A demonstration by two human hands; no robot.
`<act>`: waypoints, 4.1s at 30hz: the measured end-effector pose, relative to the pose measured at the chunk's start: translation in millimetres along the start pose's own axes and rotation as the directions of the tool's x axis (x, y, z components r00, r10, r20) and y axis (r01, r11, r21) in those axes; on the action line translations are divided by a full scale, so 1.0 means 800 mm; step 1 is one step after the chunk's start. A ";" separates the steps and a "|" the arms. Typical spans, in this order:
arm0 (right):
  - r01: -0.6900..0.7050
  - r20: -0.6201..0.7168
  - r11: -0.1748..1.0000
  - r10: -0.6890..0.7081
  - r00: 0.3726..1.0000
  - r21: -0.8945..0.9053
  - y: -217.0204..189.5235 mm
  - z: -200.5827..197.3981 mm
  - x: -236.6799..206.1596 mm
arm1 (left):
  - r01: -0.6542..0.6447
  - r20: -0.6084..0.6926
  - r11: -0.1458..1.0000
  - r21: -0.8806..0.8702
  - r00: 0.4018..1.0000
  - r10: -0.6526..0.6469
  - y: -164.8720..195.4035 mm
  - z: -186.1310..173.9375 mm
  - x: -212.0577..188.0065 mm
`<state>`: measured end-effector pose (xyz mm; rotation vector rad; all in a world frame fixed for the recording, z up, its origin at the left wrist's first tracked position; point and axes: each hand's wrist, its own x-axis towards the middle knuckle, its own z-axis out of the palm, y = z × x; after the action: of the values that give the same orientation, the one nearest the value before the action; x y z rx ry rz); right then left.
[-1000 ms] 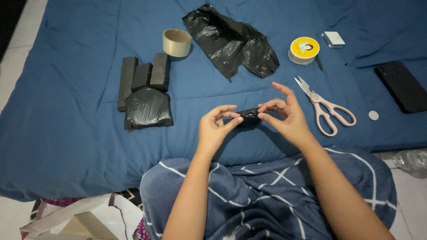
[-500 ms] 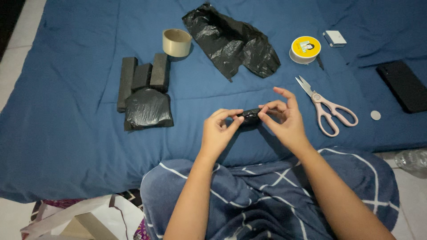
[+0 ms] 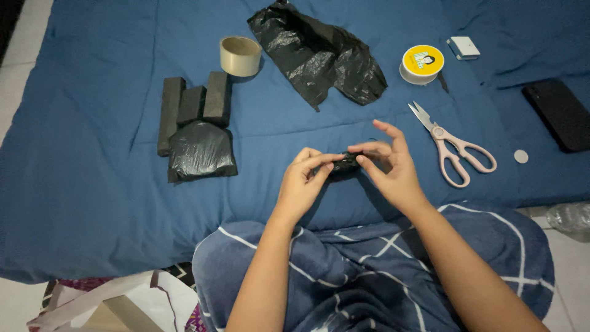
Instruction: The person wraps a small rectangular object with black tape, folds the edges, and uses scissors to trim excess tape. They then place the wrapped item on the bed and handle a black plastic bag and a small white box.
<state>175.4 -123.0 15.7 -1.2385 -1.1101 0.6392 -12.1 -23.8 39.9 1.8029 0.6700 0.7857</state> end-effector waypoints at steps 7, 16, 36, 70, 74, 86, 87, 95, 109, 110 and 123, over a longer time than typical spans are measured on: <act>-0.007 0.002 1.000 0.007 1.000 0.003 0.009 -0.001 0.001 | 0.048 0.013 0.998 -0.047 0.999 -0.047 0.005 0.000 0.001; -0.045 -0.030 0.997 0.047 0.998 0.057 0.010 -0.001 -0.001 | 0.035 -0.013 0.998 -0.055 0.999 -0.036 0.004 0.007 0.002; -0.013 -0.077 0.998 0.017 0.997 0.056 0.008 0.009 0.000 | 0.056 -0.048 0.993 -0.109 0.997 -0.061 -0.009 0.014 0.001; -0.102 -0.011 0.952 0.110 0.994 0.290 0.008 -0.006 0.003 | 0.012 -0.168 0.933 -0.360 0.983 -0.078 -0.056 0.047 0.004; -0.072 0.050 0.983 0.064 0.997 0.170 0.005 -0.004 0.000 | -0.042 -0.167 0.919 -0.393 0.986 -0.027 -0.060 0.049 0.005; -0.053 0.022 0.989 0.051 0.998 0.135 0.019 -0.004 0.002 | -0.020 -0.095 0.957 -0.289 0.995 -0.008 -0.063 0.034 0.006; -0.057 0.020 0.988 0.054 0.998 0.142 0.020 -0.004 0.002 | -0.014 -0.090 0.957 -0.289 0.996 -0.012 -0.061 0.033 0.005; -0.151 0.010 0.952 0.154 0.988 0.266 0.008 -0.013 0.006 | -0.140 -0.138 0.938 -0.318 0.985 0.100 -0.061 0.040 0.003; -0.471 -0.130 0.860 0.499 0.857 0.194 -0.040 -0.012 -0.048 | -0.079 -0.193 0.973 -0.219 0.981 0.036 -0.032 0.045 -0.011; -0.455 -0.151 0.862 0.491 0.858 0.222 -0.041 -0.004 -0.047 | -0.071 -0.193 0.972 -0.223 0.981 0.027 -0.030 0.045 -0.012; -0.321 -0.407 0.928 0.372 0.834 0.191 -0.023 0.052 -0.045 | -0.064 -0.209 0.980 -0.186 0.978 0.024 -0.022 0.042 -0.012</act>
<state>121.3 -142.1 19.8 -1.4105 -0.4660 0.6431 6.2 -44.7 12.0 1.5787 0.6650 1.0422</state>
